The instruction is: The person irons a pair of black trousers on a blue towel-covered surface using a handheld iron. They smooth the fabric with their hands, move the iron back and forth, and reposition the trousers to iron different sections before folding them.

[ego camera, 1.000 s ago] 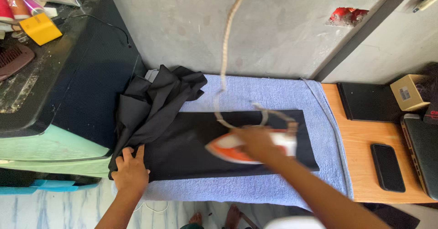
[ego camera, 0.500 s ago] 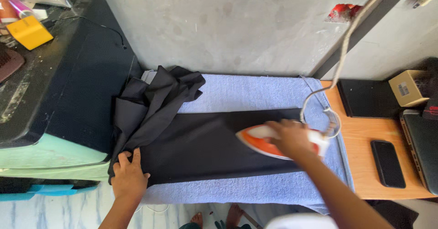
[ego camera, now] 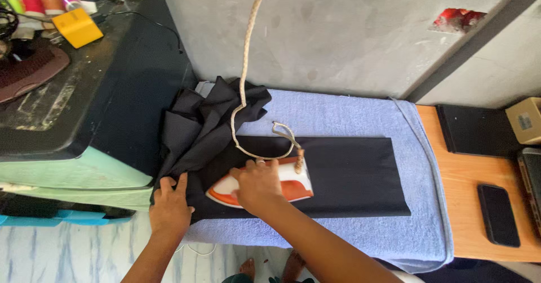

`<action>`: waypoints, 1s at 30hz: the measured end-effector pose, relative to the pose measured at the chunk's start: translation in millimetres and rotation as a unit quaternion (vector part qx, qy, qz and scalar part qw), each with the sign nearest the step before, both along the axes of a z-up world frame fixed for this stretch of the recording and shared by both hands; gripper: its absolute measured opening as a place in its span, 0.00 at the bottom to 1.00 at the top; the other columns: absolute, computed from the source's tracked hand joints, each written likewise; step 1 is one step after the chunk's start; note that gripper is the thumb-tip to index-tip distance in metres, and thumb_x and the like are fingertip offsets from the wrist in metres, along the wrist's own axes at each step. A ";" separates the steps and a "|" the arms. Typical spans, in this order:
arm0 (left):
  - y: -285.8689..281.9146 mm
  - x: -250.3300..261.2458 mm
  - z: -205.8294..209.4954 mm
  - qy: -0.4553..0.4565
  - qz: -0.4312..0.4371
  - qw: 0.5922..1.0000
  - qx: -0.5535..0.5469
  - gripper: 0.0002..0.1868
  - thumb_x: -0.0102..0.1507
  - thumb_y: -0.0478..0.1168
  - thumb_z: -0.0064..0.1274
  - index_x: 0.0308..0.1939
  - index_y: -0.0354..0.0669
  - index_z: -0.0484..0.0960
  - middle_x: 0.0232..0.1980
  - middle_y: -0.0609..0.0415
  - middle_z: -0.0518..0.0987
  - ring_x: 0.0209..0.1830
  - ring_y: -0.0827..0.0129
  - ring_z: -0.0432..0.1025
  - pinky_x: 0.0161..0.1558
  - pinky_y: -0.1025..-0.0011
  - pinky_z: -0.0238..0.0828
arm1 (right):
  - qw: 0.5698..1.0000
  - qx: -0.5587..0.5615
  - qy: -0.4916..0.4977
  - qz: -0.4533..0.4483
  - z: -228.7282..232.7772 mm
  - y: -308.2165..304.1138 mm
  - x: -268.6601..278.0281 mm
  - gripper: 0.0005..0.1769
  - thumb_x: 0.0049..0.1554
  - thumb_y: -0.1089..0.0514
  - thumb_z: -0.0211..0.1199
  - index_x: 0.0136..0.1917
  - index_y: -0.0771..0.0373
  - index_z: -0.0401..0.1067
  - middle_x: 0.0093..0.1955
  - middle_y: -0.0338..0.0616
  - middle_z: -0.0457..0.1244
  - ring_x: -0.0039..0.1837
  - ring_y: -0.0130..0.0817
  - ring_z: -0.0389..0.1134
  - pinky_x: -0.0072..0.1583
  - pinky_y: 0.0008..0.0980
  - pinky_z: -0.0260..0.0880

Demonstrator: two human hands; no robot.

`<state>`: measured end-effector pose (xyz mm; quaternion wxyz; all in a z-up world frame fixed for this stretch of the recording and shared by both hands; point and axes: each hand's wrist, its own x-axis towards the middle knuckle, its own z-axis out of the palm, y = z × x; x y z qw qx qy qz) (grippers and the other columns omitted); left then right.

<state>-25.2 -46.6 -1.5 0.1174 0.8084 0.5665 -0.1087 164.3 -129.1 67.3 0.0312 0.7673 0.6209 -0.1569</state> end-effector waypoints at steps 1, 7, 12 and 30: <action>-0.3 0.5 0.7 0.002 0.006 1.000 0.001 0.53 0.52 0.45 0.71 0.77 0.62 0.58 0.66 0.57 0.62 0.63 0.60 0.65 0.58 0.58 0.73 | 1.000 -0.010 0.002 -0.010 -1.7 -6.0 4.4 0.27 0.54 0.41 0.68 0.65 0.46 0.71 0.57 0.46 0.65 0.64 0.43 0.64 0.62 0.55 0.56; 0.0 2.3 -2.3 0.012 0.012 1.000 0.004 0.51 0.53 0.45 0.71 0.77 0.64 0.59 0.67 0.57 0.62 0.65 0.59 0.65 0.58 0.58 0.74 | 0.995 0.030 0.018 -0.090 -24.8 -97.7 98.9 0.30 0.47 0.45 0.73 0.63 0.41 0.72 0.65 0.38 0.64 0.71 0.43 0.60 0.68 0.60 0.51; 0.5 4.9 -4.7 0.019 0.009 1.000 0.016 0.53 0.51 0.46 0.72 0.77 0.64 0.59 0.67 0.56 0.62 0.65 0.56 0.65 0.57 0.57 0.74 | 0.971 -0.103 -0.089 -0.194 -19.3 -177.0 208.6 0.36 0.48 0.34 0.71 0.69 0.29 0.66 0.67 0.36 0.63 0.72 0.41 0.60 0.71 0.60 0.51; 4.3 55.2 -27.7 0.184 0.008 0.982 -0.041 0.28 0.68 0.44 0.46 0.73 0.55 0.66 0.73 0.51 0.62 0.69 0.53 0.66 0.58 0.50 0.73 | 0.974 0.040 -0.051 -0.216 -13.8 -121.0 132.0 0.24 0.50 0.44 0.68 0.61 0.40 0.75 0.52 0.41 0.66 0.60 0.41 0.67 0.60 0.53 0.61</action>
